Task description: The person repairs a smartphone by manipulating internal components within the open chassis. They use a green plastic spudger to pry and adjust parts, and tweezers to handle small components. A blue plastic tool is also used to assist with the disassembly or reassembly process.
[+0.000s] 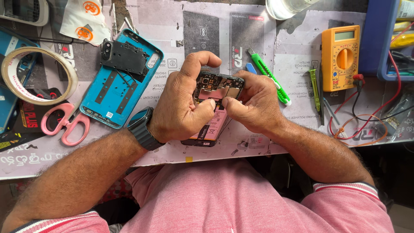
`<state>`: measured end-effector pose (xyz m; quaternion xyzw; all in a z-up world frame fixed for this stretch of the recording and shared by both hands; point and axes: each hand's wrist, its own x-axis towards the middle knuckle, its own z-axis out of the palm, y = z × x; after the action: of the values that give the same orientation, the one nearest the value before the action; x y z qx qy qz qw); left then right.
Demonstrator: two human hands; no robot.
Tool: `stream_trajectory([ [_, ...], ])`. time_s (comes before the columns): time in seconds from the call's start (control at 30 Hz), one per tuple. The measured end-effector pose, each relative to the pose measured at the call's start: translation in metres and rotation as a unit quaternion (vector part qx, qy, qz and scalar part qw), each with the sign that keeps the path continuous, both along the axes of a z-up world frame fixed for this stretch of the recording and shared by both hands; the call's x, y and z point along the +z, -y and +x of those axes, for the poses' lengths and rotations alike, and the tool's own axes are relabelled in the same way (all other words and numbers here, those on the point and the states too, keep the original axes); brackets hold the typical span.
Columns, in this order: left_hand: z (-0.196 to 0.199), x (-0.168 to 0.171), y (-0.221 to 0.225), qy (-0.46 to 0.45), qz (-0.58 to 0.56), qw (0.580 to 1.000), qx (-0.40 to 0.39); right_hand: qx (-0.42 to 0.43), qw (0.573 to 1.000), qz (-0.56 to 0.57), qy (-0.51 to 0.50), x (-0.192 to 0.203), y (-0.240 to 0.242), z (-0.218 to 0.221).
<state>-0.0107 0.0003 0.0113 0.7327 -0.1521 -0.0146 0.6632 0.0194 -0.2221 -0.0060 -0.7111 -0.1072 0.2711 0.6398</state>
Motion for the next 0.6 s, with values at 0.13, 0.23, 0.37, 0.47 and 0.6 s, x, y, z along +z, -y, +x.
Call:
stream_trajectory([
  [0.13, 0.001, -0.002, 0.003, -0.01, 0.013, 1.0, 0.01, 0.006, 0.999, 0.032, 0.014, 0.0, -0.001, 0.001],
  [0.23, 0.002, -0.002, 0.006, -0.007, 0.019, 1.0, 0.018, 0.021, 0.999, 0.032, 0.029, -0.003, 0.002, 0.002],
  [0.37, 0.001, -0.002, 0.007, -0.036, 0.016, 0.999, 0.02, 0.021, 0.999, 0.022, 0.02, -0.004, 0.003, 0.002],
  [0.47, 0.0, -0.006, 0.01, -0.02, 0.022, 0.999, 0.033, 0.009, 1.0, -0.009, 0.028, -0.002, 0.0, 0.001],
  [0.6, -0.001, -0.011, 0.011, 0.028, -0.005, 0.999, 0.031, -0.005, 1.0, -0.003, 0.019, -0.001, -0.004, 0.001],
])
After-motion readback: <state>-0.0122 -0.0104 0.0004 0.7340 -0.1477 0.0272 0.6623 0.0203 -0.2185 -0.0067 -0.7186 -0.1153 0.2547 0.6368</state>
